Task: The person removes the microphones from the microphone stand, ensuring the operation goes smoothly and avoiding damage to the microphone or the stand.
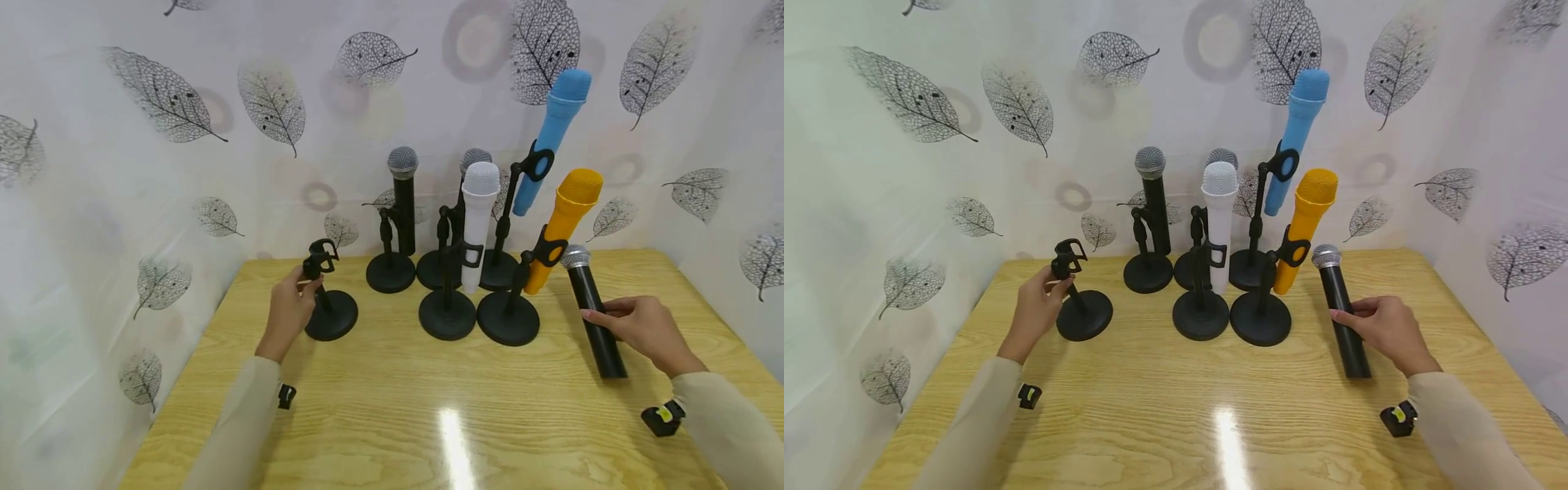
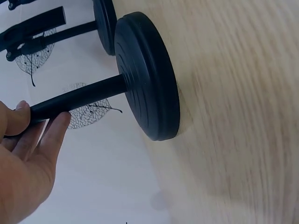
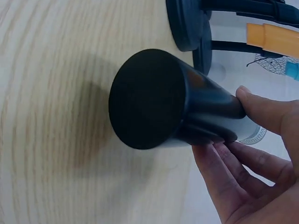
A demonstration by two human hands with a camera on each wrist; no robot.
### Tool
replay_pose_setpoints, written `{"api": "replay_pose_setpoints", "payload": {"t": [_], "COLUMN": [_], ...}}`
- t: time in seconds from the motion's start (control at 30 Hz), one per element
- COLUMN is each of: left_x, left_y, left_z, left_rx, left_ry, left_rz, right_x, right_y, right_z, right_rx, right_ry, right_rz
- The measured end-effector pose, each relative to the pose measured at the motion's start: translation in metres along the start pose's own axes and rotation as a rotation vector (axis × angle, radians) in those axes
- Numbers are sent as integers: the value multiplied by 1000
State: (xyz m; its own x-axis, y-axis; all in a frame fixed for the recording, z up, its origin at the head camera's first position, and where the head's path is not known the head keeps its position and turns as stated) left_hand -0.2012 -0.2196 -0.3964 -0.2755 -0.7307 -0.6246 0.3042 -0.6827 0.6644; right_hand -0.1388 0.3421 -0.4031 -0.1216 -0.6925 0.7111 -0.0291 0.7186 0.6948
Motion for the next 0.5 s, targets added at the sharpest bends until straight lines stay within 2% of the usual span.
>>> {"api": "replay_pose_setpoints", "payload": {"t": [0.23, 0.5], "left_x": [6, 14], "left_y": [2, 2], "left_z": [10, 20], "left_rx": [17, 1], "left_ry": [30, 67], "left_rz": [-8, -3], "right_x": [-3, -4], "right_y": [-10, -16], "right_z": [4, 8], "right_rx": [37, 68], "right_ry": [9, 16], "right_rz": [7, -18]}}
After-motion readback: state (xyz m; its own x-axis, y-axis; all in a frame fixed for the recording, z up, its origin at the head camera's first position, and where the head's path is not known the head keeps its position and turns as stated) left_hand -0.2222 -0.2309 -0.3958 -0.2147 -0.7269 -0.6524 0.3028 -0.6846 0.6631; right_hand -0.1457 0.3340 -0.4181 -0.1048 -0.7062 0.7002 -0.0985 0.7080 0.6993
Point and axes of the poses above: each hand's wrist, its own z-axis towards the middle knuckle, its own y-axis out of the back of the hand, x = y × z, the point moved 1 cm from there along z, towards the middle knuckle, and after that the axes turned 6 degrees about z, right-handed, at the moved point
